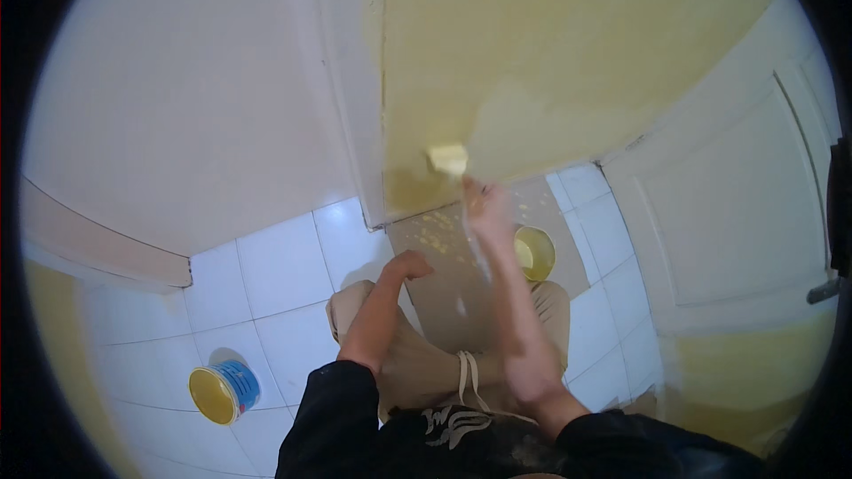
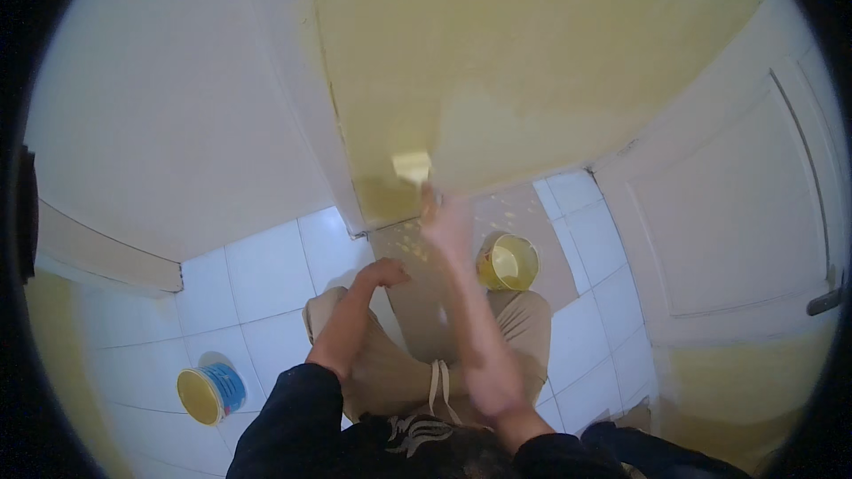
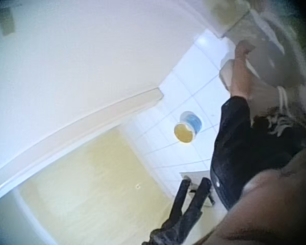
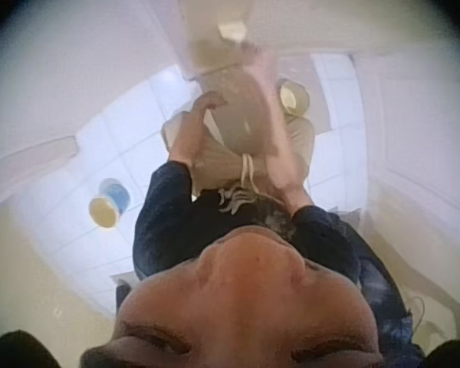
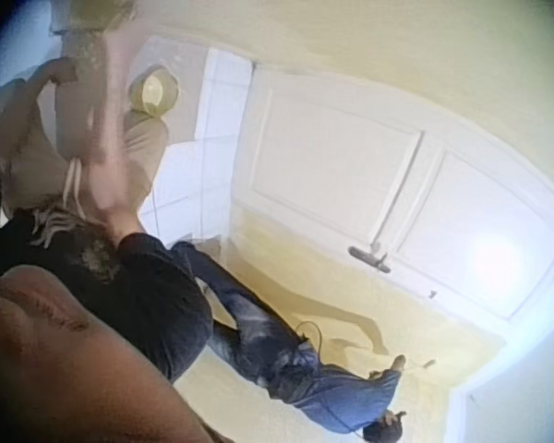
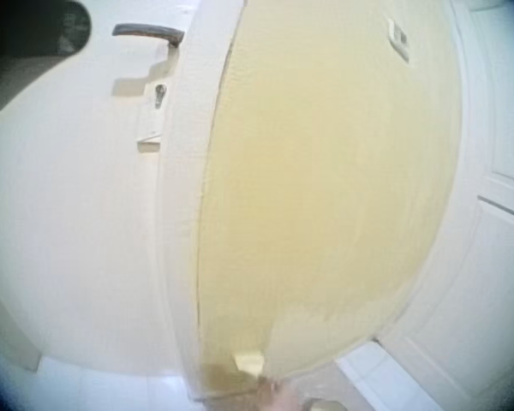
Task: The person paints a wall by dipping a paint brush into a container of paint and brushing the paint onto the wall surface.
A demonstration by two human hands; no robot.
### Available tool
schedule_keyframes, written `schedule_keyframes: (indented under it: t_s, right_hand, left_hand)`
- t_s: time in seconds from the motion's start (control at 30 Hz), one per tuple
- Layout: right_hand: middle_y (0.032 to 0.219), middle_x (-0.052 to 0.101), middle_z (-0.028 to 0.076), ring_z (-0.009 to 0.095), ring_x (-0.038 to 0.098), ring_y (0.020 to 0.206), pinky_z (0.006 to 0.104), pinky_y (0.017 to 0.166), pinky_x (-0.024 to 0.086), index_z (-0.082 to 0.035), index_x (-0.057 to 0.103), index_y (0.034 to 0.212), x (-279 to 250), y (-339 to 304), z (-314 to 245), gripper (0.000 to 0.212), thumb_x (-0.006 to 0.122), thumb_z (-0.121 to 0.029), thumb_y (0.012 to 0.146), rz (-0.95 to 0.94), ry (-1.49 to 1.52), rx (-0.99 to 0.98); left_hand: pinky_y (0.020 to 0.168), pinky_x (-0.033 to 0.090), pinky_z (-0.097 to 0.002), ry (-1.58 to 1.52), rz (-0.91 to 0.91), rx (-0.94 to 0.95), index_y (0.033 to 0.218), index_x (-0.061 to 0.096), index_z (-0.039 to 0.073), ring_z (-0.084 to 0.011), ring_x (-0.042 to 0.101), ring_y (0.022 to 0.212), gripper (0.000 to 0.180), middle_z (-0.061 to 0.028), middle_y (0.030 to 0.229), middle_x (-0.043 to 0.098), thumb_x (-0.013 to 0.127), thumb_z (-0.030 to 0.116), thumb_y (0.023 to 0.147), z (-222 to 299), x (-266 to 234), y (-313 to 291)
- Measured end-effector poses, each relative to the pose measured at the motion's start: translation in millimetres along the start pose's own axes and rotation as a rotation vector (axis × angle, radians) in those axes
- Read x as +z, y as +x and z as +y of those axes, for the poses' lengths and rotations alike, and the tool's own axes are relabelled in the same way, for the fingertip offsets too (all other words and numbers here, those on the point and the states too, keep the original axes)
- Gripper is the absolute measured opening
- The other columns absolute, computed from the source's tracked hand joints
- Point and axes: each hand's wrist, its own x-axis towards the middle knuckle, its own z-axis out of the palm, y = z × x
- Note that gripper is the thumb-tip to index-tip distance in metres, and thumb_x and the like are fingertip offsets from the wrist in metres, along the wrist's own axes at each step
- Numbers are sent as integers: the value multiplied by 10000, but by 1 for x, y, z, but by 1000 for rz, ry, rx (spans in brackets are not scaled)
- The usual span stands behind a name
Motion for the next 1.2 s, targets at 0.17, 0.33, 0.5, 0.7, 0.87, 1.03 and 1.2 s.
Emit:
schedule_keyframes:
  t_s: [0.17,0.33,0.5,0.7,0.87,1.03,1.2]
  right_hand:
    - [599,439,-60,64,374,549,323,504,315,-4,693,843,-83,23,-124,342,625,-298,1003,-8,326,-75]
    - [610,455,-52,74,363,567,320,524,323,-3,673,827,-91,18,-142,358,609,-299,1019,120,556,-91]
    - [693,610,255,363,531,621,461,661,456,88,660,965,-1,35,6,371,592,-275,996,212,51,-239]
    - [603,514,208,221,492,592,429,630,442,75,652,857,50,-16,136,415,609,-322,970,-9,-108,177]
    - [826,706,250,425,693,871,471,802,513,45,724,941,34,24,89,387,608,-324,964,68,-46,93]
    - [590,401,-55,69,332,565,305,522,274,-34,547,715,-40,25,-37,416,627,-331,995,54,392,143]
    - [610,429,-75,75,353,551,307,506,290,-16,643,780,-67,21,-87,354,643,-292,1001,144,566,-29]
  left_hand:
    - [774,559,-444,25,-80,-56,931,756,3,-325,716,824,536,-190,861,742,630,521,870,-27,8,21]
    - [715,557,-434,50,-15,-8,842,728,-14,-315,704,734,499,-177,774,720,659,479,878,-18,2,21]
    - [766,552,-437,-1,-22,-23,956,709,-11,-319,708,820,494,-184,831,728,670,476,881,-9,-4,10]
    - [849,539,-464,41,62,-12,1101,677,0,-376,693,949,546,-213,1007,729,673,499,880,-14,4,6]
    - [865,558,-453,58,66,11,933,739,-54,-368,721,872,527,-230,868,738,611,457,902,-11,-6,2]
    - [731,561,-421,34,-6,-73,948,698,-5,-280,702,778,506,-162,837,728,642,496,904,-17,-9,-1]
    - [627,540,-401,69,-87,-137,932,686,1,-255,677,679,489,-136,768,707,644,488,911,-25,-11,-1]
